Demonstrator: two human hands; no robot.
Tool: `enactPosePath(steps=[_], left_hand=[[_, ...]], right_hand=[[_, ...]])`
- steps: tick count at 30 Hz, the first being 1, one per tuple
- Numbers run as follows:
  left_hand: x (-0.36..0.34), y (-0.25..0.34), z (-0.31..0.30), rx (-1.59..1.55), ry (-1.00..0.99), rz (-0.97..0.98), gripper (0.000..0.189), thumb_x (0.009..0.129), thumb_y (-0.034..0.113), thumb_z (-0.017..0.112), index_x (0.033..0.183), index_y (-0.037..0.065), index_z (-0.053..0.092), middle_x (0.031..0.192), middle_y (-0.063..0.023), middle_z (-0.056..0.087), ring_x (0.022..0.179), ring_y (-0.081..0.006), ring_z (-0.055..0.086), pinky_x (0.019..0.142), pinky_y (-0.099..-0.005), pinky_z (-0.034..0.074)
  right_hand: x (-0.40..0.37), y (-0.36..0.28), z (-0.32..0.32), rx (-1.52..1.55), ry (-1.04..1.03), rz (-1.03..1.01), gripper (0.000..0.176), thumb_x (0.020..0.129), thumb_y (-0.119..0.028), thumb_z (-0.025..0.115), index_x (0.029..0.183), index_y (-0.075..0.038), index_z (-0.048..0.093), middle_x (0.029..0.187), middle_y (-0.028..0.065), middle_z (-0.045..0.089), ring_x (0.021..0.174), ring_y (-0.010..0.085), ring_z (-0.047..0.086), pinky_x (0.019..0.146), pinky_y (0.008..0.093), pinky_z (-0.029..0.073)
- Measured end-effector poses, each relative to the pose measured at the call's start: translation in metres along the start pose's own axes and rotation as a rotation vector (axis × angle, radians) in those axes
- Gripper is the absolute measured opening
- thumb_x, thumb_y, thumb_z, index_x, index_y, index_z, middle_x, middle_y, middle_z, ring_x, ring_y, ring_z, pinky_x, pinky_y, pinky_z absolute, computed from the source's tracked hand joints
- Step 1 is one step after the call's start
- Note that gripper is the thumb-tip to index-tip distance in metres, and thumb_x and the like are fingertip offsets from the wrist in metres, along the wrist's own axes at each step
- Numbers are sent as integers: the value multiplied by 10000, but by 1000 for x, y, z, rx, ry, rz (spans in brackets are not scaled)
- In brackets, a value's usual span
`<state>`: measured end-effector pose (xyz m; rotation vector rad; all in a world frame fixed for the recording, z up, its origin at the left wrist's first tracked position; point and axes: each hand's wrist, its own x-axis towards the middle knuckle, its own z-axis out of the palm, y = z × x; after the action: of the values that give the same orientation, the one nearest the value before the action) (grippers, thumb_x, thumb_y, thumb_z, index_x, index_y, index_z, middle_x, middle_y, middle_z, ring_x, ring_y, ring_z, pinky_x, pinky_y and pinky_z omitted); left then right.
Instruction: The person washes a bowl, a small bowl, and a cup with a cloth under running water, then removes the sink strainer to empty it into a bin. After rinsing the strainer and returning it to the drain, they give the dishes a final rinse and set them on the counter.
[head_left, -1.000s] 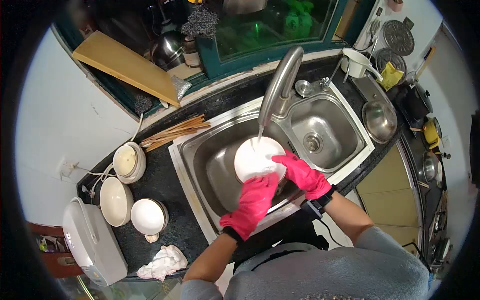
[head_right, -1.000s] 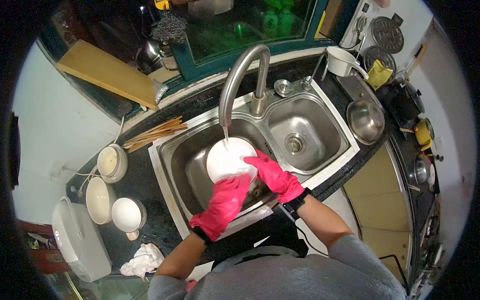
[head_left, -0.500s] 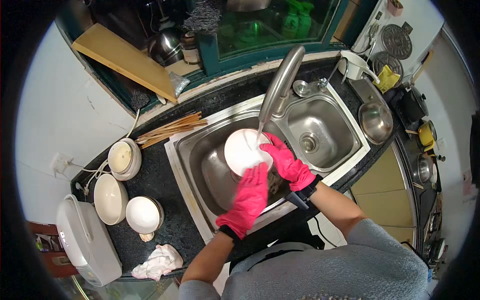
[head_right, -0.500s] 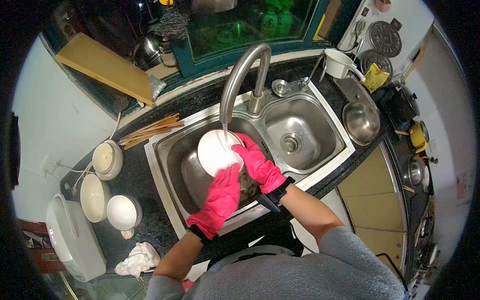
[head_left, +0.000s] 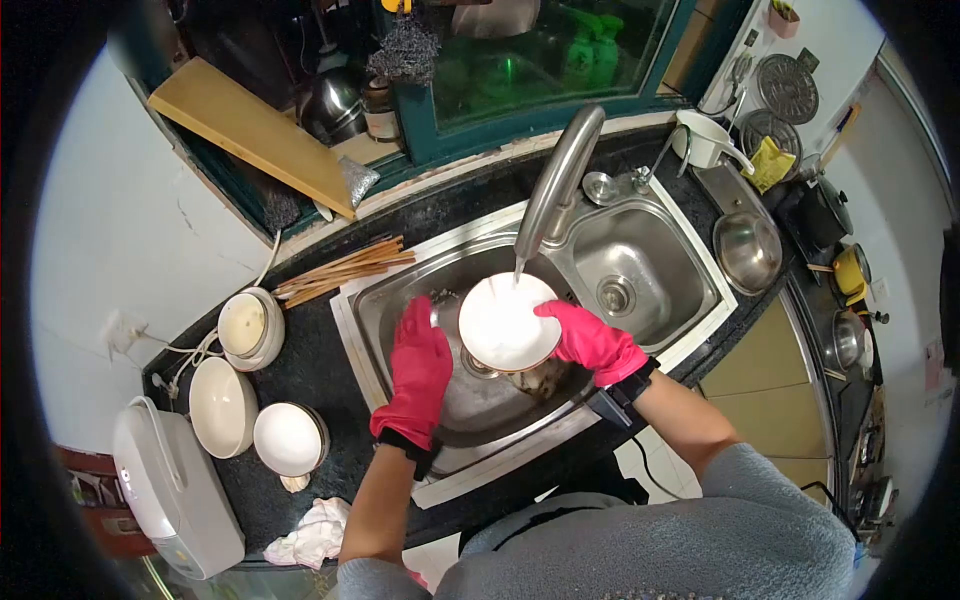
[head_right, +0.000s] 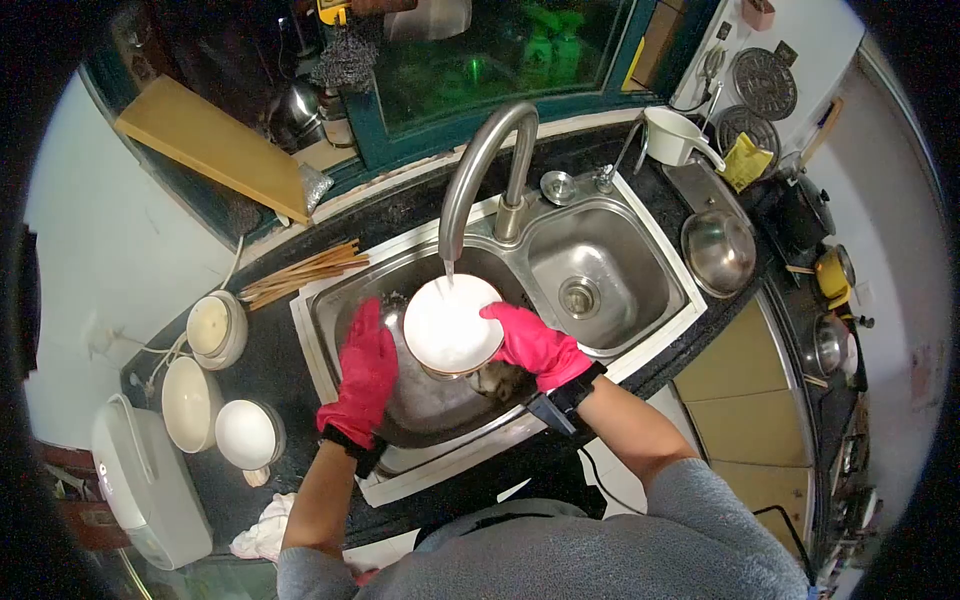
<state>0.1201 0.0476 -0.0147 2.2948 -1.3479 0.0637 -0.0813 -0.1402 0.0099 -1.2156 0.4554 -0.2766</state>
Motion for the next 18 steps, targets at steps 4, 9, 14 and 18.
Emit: enactPosePath(steps=[4, 9, 14, 18], left_hand=[[-17, 17, -16, -922, -237, -261, 497, 984, 322, 539, 1376, 23, 478, 1323, -104, 565, 1167, -201, 566, 991, -352, 438], [-40, 18, -19, -1167, -239, -216, 543, 941, 300, 619, 1380, 26, 458, 1314, -175, 559, 1173, -270, 564, 960, -351, 472], [-18, 15, -1, -1302, -280, -537, 491, 972, 362, 564, 1272, -25, 532, 1168, -130, 635, 1054, -211, 610, 917, -336, 487], [-21, 56, 16, -1128, -209, -418, 390, 987, 232, 524, 1220, -81, 507, 1210, -182, 591, 1111, -293, 591, 914, -389, 524]], right_hand=[[-2, 13, 4, 635, -1, 486, 480, 917, -217, 586, 1331, -7, 462, 1217, 138, 607, 1100, 233, 611, 938, 377, 517], [-15, 18, 18, 163, 46, 239, 421, 938, -198, 562, 1303, 7, 516, 1225, 128, 603, 1085, 225, 594, 935, 371, 480], [19, 37, 18, -154, 89, -37, 493, 957, -243, 577, 1370, 3, 464, 1210, 93, 605, 1079, 182, 580, 947, 314, 457], [20, 17, 0, 64, 58, -16, 470, 966, -216, 542, 1362, 24, 456, 1221, 123, 603, 1085, 187, 581, 954, 321, 466]])
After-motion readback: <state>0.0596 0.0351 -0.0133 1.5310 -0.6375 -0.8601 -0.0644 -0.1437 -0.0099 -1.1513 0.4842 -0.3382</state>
